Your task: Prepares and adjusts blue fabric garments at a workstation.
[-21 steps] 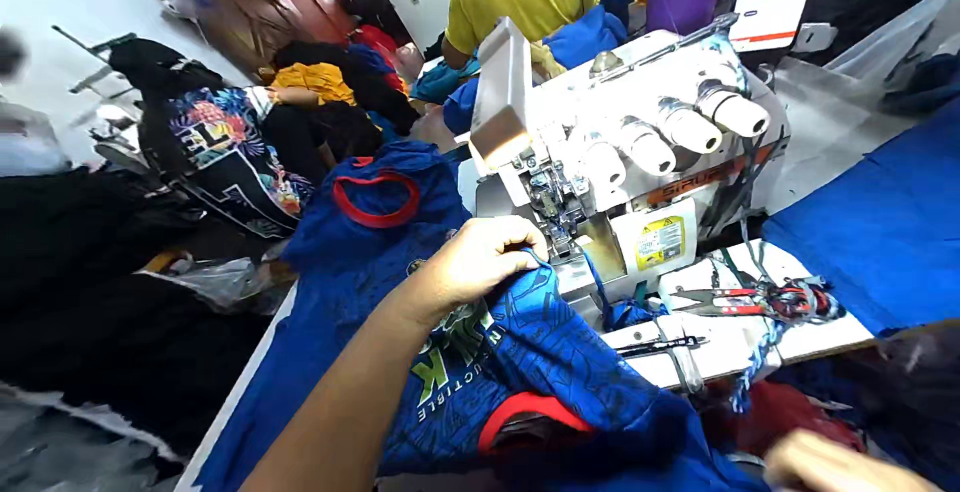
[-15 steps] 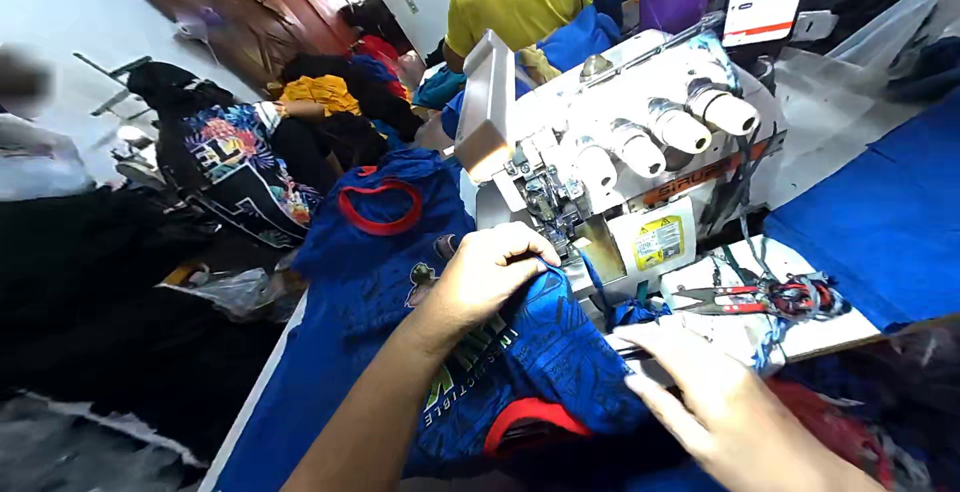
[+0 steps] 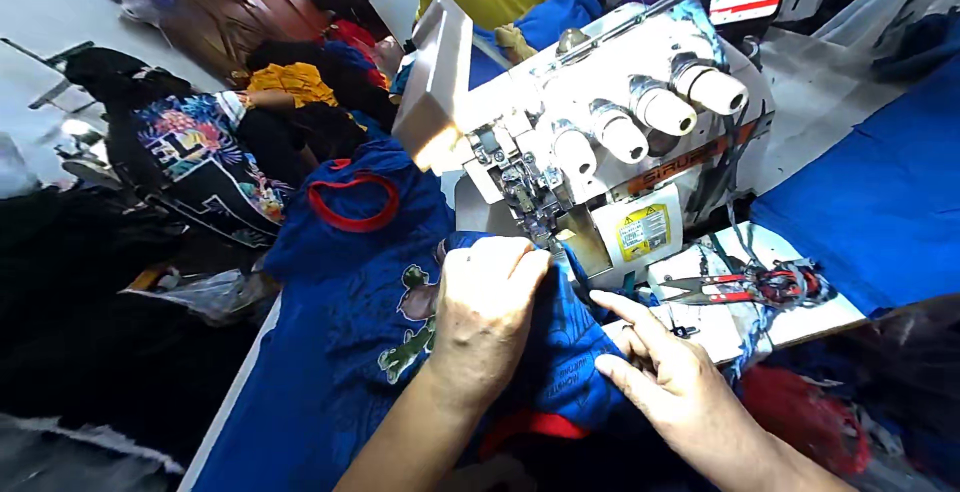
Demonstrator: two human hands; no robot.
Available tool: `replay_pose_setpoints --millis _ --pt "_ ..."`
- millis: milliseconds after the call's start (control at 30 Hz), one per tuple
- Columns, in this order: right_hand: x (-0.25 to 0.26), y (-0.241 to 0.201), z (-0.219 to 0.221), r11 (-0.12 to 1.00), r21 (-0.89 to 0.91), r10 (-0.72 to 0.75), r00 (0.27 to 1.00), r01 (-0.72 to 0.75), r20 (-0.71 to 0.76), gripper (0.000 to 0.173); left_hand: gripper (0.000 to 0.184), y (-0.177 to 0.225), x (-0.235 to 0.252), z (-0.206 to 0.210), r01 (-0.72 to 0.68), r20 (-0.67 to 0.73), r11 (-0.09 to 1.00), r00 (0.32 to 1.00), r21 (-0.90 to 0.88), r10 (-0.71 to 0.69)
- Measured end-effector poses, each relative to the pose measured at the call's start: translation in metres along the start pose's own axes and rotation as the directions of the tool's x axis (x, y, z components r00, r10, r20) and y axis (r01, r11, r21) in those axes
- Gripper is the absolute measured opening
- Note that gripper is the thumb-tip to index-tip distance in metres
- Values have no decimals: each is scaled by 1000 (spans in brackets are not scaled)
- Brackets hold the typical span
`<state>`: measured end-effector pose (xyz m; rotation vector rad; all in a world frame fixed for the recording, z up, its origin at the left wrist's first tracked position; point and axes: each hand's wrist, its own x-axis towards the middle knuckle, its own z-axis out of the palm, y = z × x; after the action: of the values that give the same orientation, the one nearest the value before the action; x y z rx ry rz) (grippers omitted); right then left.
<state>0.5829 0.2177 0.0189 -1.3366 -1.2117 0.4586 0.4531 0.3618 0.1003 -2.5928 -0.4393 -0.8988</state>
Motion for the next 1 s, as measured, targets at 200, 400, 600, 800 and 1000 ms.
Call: replay_pose_setpoints --millis 200,400,600,800,1000 --pt "-2 -2 0 993 99 -70 993 61 94 41 32 9 -28 -15 141 141 989 979 39 -145" --pt "-10 -7 -9 990 86 -120 986 111 115 37 51 14 -42 -13 248 210 960 953 -130 -218" --pt "4 -10 -12 990 32 -140 988 138 69 32 46 2 -27 -6 373 284 883 913 -284 -294" --pt "28 -17 -12 990 -25 -136 989 138 62 30 43 -17 -8 0 473 409 825 849 -308 -334" --pt "35 -15 -12 988 -55 -139 988 143 73 26 40 -21 -3 6 471 418 836 844 -280 -336"
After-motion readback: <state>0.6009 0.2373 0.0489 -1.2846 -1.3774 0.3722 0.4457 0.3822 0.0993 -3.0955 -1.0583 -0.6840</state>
